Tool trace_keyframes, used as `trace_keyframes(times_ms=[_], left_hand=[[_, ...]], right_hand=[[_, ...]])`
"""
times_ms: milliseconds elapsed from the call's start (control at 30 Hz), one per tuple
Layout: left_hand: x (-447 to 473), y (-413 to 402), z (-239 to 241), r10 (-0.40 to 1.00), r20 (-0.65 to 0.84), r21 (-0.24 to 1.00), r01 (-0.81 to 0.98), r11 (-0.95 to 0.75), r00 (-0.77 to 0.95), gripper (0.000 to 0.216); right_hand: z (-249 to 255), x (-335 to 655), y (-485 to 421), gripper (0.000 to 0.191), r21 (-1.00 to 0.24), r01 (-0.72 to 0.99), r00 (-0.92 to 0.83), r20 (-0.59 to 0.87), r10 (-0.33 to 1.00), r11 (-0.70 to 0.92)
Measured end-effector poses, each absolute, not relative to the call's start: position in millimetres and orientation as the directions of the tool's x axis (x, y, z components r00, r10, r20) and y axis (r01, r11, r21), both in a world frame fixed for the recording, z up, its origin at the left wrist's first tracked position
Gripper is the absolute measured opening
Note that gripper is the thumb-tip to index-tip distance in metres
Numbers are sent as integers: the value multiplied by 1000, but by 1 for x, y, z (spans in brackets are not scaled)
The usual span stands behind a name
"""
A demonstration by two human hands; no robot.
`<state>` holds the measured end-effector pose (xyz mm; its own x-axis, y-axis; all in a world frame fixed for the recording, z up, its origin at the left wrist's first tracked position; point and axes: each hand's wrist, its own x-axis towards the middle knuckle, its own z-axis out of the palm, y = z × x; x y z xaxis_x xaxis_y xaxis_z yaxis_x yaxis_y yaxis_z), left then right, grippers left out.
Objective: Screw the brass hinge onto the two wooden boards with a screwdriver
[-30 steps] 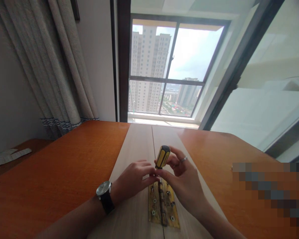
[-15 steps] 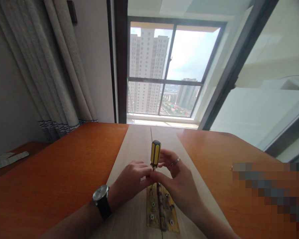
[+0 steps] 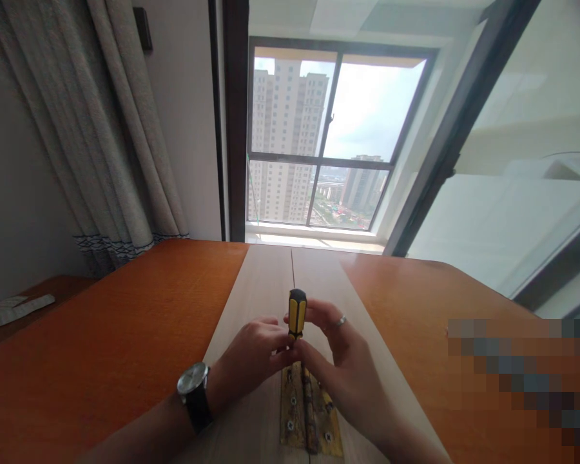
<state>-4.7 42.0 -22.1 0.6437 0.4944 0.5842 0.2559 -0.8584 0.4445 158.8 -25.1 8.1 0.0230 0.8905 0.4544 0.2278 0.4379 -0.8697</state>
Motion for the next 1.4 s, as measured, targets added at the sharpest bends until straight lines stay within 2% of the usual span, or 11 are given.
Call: trace_keyframes(times_ms=[67,233,433,667,800,933,1233,1400], left_hand=[[-5,41,-22,510,559,447,281,-849,653,36],[-3,40,-21,505,572,425,294,-856,646,33],[-2,41,-20,485,564,410,283,-867,668,33],[-4,43,-25,456,586,356,294,-887,670,37],[-5,42,-25,476,572,342,333,-879,669,42],[-4,41,-26,486,563,344,345,-873,669,40],[-3,38,-19,453,617,299,341,-891,644,24],[-2,39,-19,432,623,323,288,-901,652,25]], right_hand=[[8,158,-23,41,-852,274,52,477,877,447],[6,159,-18,21,-819,344,93,517,851,460],[0,163,-22,39,-819,314,76,526,847,480],[5,165,-25,26,-787,330,-76,529,846,521],[9,162,-23,30,-727,391,-38,600,799,564],[14,160,-22,20,-677,377,-32,673,739,632],[5,167,-22,27,-765,370,-11,563,826,526],[14,160,-25,23,-681,399,-48,653,756,614]])
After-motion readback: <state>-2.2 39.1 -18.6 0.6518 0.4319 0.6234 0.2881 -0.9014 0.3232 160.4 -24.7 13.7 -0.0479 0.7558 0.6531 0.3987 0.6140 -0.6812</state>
